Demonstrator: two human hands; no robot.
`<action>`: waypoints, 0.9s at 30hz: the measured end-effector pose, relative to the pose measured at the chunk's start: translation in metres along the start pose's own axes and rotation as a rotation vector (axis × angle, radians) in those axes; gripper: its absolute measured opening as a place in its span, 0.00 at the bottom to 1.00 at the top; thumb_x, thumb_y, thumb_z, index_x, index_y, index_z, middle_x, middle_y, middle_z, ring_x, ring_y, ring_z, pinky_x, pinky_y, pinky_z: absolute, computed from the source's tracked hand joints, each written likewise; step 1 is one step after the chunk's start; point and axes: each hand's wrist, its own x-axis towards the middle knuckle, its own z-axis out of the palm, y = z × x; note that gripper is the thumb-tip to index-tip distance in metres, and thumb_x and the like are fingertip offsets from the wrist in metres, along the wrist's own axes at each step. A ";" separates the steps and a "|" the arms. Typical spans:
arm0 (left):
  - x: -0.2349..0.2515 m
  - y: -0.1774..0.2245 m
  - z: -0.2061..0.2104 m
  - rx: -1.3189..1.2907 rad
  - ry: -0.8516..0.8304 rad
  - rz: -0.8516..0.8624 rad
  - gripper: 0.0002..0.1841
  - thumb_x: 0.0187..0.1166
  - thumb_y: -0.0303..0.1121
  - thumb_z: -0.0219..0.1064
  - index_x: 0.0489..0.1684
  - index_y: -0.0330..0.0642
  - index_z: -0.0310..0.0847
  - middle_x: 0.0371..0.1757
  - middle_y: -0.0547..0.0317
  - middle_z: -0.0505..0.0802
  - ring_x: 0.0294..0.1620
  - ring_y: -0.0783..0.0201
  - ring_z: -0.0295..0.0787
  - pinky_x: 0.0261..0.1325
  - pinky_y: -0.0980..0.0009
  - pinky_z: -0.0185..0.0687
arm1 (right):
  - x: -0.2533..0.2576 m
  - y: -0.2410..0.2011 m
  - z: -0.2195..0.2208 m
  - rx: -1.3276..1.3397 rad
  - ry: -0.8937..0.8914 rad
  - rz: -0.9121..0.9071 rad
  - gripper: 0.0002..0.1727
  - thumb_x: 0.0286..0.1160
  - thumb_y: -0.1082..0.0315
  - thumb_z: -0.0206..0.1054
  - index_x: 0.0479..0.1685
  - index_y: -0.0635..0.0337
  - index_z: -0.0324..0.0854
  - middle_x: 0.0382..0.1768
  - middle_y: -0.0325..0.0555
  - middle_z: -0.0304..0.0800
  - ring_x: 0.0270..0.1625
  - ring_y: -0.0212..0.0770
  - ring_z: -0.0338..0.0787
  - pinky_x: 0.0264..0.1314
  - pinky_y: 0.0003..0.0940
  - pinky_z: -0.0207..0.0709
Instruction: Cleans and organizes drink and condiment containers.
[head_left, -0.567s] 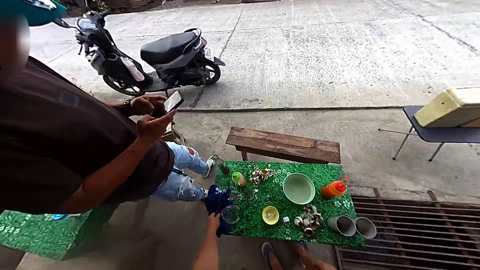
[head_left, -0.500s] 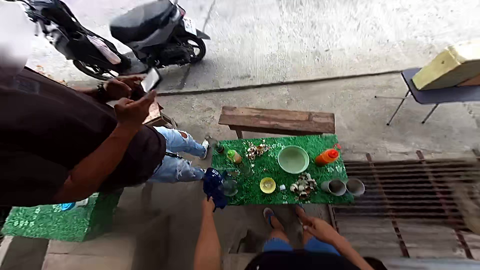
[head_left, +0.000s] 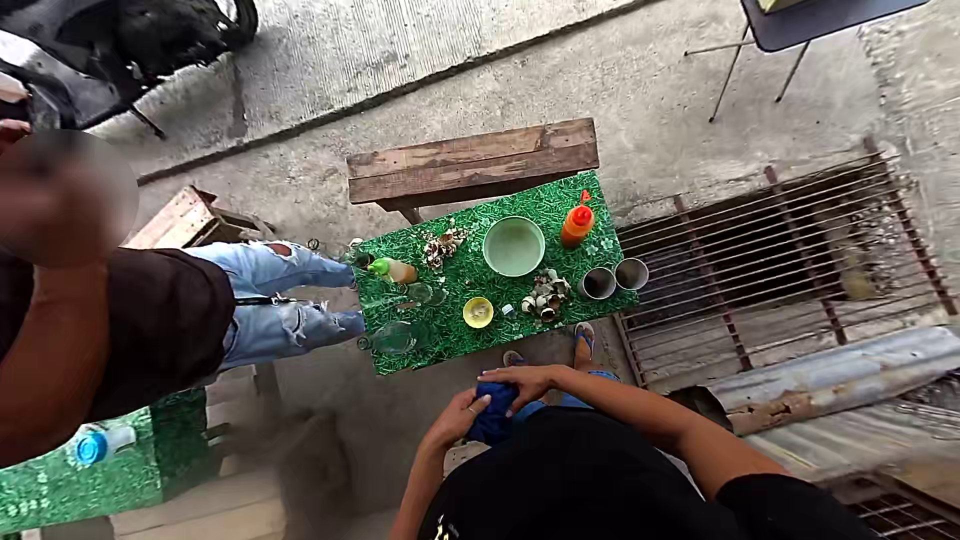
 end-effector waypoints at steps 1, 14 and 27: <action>0.013 0.019 0.009 0.043 -0.107 0.044 0.15 0.91 0.31 0.55 0.60 0.28 0.81 0.48 0.49 0.92 0.48 0.66 0.89 0.61 0.63 0.85 | -0.014 -0.002 -0.004 0.033 -0.028 0.033 0.32 0.67 0.75 0.77 0.74 0.76 0.74 0.70 0.73 0.80 0.74 0.62 0.80 0.81 0.58 0.66; 0.291 0.224 0.095 0.345 0.509 0.356 0.54 0.69 0.50 0.80 0.90 0.28 0.51 0.86 0.22 0.63 0.87 0.29 0.61 0.86 0.37 0.60 | -0.261 0.088 -0.024 0.416 0.891 0.909 0.44 0.78 0.66 0.68 0.92 0.66 0.48 0.75 0.72 0.76 0.79 0.63 0.78 0.83 0.60 0.68; 0.346 0.238 0.130 0.218 0.788 0.307 0.51 0.62 0.42 0.87 0.85 0.30 0.61 0.83 0.25 0.69 0.84 0.31 0.66 0.82 0.38 0.65 | -0.451 0.087 -0.108 0.556 1.690 0.785 0.48 0.73 0.83 0.59 0.96 0.62 0.37 0.88 0.69 0.57 0.89 0.58 0.64 0.89 0.53 0.59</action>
